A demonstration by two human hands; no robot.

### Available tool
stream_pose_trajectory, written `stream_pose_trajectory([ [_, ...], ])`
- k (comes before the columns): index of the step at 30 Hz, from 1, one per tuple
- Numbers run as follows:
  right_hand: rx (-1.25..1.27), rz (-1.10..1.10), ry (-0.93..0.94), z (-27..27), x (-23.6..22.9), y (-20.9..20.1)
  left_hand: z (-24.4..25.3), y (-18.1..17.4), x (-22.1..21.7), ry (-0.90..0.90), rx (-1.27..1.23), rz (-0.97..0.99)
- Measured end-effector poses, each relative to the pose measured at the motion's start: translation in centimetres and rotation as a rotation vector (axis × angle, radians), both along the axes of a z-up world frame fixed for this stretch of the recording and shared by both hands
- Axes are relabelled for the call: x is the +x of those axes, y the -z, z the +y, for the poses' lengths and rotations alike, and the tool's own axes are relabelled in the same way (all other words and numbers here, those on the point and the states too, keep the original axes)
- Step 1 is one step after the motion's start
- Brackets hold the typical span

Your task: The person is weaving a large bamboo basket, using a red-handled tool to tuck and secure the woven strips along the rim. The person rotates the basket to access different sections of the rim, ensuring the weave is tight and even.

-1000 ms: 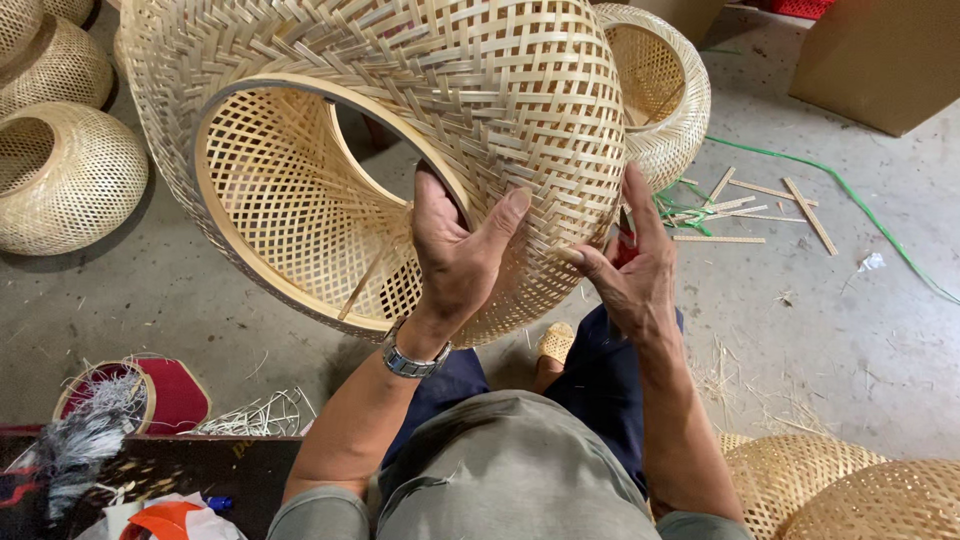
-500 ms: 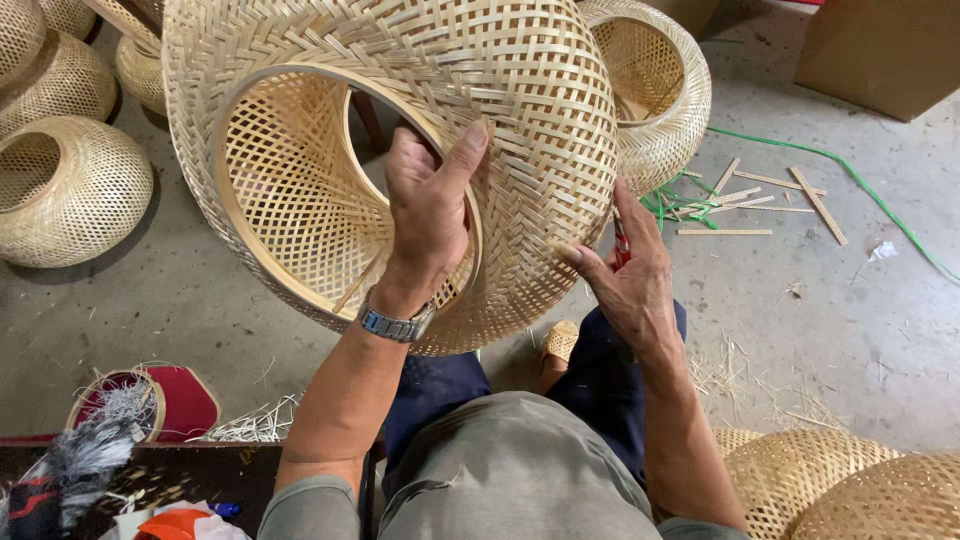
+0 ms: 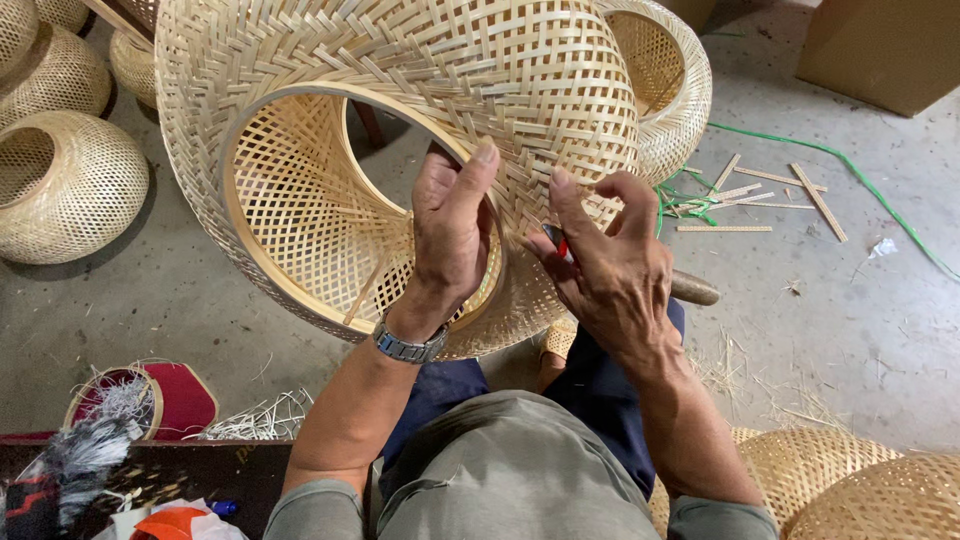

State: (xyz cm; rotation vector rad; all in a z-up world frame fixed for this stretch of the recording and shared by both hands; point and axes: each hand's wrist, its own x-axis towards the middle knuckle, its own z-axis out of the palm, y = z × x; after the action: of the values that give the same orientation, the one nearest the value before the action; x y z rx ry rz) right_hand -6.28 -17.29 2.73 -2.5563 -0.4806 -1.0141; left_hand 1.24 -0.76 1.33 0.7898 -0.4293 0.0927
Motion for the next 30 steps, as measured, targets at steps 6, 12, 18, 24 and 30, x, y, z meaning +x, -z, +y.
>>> stream_pose_trajectory([
  [6, -0.011, -0.019, -0.001, 0.1, -0.5, 1.1, 0.3, -0.2, -0.6, 0.058, -0.027, 0.142],
  [12, 0.018, 0.036, 0.002, -0.1, -0.5, 0.8, 0.0, -0.6, 0.1, 0.091, 0.097, -0.062],
  [18, 0.180, 0.122, -0.072, 0.5, 0.2, 1.3, 1.4, -1.2, 1.3, -0.042, 0.431, -0.039],
  [24, 0.196, 0.103, -0.095, 0.7, 0.5, 3.1, 2.8, 2.7, 2.7, -0.064, 0.390, -0.025],
  [30, 0.135, 0.084, -0.066, 0.2, 0.7, 3.7, 1.5, 2.3, 2.4, -0.109, 0.301, -0.019],
])
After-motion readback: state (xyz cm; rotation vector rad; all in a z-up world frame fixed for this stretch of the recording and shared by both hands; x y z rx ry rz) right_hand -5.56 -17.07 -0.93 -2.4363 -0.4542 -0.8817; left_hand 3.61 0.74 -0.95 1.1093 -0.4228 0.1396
